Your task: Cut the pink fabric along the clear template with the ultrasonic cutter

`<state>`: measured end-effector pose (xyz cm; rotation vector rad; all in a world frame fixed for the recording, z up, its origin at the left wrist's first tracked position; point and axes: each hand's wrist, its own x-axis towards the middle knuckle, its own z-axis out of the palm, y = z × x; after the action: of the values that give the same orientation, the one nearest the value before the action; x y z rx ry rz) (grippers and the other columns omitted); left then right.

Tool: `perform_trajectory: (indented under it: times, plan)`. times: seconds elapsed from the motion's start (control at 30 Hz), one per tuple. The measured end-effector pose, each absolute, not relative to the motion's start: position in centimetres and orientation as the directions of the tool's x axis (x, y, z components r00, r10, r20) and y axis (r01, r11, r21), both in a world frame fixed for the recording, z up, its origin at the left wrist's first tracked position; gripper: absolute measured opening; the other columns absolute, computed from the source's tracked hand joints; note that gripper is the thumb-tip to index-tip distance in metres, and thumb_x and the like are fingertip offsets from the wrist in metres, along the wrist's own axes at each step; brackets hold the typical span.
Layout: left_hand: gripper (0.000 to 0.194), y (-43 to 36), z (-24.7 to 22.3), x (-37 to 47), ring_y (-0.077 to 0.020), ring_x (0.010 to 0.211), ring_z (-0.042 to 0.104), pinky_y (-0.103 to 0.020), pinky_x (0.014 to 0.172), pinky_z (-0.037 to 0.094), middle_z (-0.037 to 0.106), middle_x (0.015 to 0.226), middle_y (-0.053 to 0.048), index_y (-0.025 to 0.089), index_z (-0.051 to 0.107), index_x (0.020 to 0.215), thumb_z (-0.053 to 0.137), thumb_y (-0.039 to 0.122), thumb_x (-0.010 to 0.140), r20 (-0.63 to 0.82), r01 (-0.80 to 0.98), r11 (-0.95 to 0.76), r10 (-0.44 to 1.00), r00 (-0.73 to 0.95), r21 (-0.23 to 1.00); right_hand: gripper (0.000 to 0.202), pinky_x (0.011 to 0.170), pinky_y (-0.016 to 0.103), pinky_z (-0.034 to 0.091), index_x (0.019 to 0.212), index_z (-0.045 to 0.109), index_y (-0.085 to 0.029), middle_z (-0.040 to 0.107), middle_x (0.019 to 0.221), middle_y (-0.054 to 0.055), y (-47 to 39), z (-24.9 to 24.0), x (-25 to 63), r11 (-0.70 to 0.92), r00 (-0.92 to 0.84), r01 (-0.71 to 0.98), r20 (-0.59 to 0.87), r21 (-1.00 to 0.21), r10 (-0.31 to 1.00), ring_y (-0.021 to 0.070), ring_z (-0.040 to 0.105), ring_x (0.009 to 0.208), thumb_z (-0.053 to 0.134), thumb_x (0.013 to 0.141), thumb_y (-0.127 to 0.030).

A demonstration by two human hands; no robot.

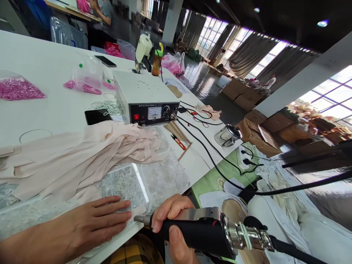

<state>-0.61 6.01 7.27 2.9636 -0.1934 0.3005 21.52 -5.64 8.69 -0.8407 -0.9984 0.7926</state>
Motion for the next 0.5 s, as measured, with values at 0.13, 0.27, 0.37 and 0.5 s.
perform_trajectory:
  times: [0.13, 0.27, 0.37, 0.5]
  plan:
    - [0.038, 5.9, 6.9, -0.7, -0.0217, 0.138, 0.052, -0.034, 0.121, 0.030, 0.063, 0.141, -0.003, 0.014, 0.063, 0.130, 0.041, 0.007, 0.100, 0.290, -0.131, -0.972, -0.070, 0.954, 0.194, 0.014, 0.047, 0.028, 0.048, 0.087, 0.060, -0.026, 0.055, 0.076, -0.003, -5.5, 9.0, 21.7, 0.483, 0.416, -0.162, 0.384, -0.861, 0.824, 0.0115, 0.052, 0.050, 0.060, 0.089, -0.040]
    - [0.040, 5.8, 6.2, -1.0, -0.0238, 0.143, 0.045, -0.039, 0.123, 0.029, 0.059, 0.145, -0.007, 0.014, 0.061, 0.133, 0.046, 0.005, 0.098, 0.272, -0.123, -0.959, -0.051, 0.961, 0.257, 0.014, 0.047, 0.030, 0.048, 0.085, 0.061, -0.025, 0.053, 0.074, -0.002, -5.5, 9.0, 22.0, 0.497, 0.491, -0.112, 0.387, -0.861, 0.780, 0.0132, 0.053, 0.052, 0.059, 0.086, -0.039]
    - [0.044, 5.9, 6.0, -1.0, -0.0244, 0.146, 0.040, -0.039, 0.124, 0.028, 0.055, 0.148, -0.008, 0.015, 0.056, 0.139, 0.051, 0.006, 0.096, 0.242, -0.126, -0.947, -0.054, 0.969, 0.295, 0.013, 0.047, 0.031, 0.049, 0.087, 0.062, -0.026, 0.056, 0.076, -0.001, -5.5, 8.7, 22.3, 0.505, 0.477, -0.086, 0.409, -0.859, 0.778, 0.0137, 0.055, 0.051, 0.059, 0.087, -0.039]
    - [0.043, 6.2, 5.9, -1.0, -0.0227, 0.145, 0.041, -0.038, 0.123, 0.030, 0.059, 0.145, -0.008, 0.018, 0.057, 0.138, 0.054, 0.006, 0.096, 0.265, -0.117, -0.936, -0.026, 0.964, 0.333, 0.013, 0.049, 0.031, 0.051, 0.091, 0.062, -0.027, 0.059, 0.078, -0.001, -5.3, 8.5, 22.5, 0.517, 0.452, -0.043, 0.444, -0.855, 0.774, 0.0140, 0.058, 0.053, 0.061, 0.088, -0.039]
